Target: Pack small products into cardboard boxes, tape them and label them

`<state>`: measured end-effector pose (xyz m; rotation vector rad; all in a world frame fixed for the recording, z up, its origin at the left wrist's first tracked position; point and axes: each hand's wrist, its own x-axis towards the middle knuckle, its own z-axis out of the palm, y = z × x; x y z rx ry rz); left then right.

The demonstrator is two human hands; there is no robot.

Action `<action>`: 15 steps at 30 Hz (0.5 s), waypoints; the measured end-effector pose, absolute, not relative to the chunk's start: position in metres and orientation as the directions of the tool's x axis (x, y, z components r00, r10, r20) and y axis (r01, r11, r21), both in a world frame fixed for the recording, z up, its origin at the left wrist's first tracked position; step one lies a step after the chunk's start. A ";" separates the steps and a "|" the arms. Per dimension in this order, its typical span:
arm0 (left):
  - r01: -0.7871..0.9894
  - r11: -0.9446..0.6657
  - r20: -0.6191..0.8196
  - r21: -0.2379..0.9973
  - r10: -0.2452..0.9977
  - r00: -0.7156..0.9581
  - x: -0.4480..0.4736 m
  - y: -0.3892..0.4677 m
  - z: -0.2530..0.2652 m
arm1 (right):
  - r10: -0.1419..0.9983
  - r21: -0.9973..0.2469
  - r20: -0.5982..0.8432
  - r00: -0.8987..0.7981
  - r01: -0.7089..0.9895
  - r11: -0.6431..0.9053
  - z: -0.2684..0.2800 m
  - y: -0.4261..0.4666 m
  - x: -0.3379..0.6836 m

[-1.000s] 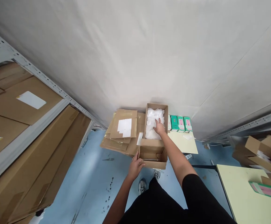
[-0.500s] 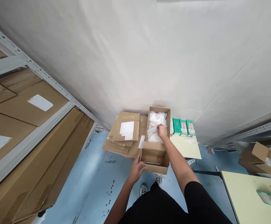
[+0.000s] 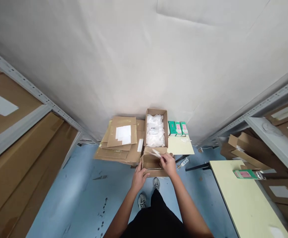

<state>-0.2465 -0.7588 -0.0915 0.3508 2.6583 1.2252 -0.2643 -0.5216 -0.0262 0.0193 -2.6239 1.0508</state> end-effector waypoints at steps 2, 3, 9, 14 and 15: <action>0.148 0.611 -0.067 0.778 0.315 -0.947 -0.241 -0.755 -0.091 | 0.062 -0.655 0.157 -0.986 -0.058 0.753 -0.038 -0.530 -0.235; 0.154 0.608 -0.065 0.779 0.322 -0.944 -0.239 -0.753 -0.089 | 0.037 -0.645 0.087 -0.995 -0.028 0.763 -0.043 -0.533 -0.224; 0.192 0.623 -0.057 0.758 0.357 -0.933 -0.224 -0.751 -0.075 | -0.092 -0.618 -0.042 -0.995 -0.046 0.785 -0.047 -0.537 -0.198; 0.188 0.652 -0.045 0.734 0.323 -0.945 -0.217 -0.746 -0.077 | -0.043 -0.655 0.091 -0.995 -0.092 0.750 -0.031 -0.512 -0.196; 0.188 0.659 -0.043 0.728 0.318 -0.947 -0.216 -0.740 -0.078 | -0.022 -0.660 0.113 -0.993 -0.091 0.745 -0.028 -0.503 -0.193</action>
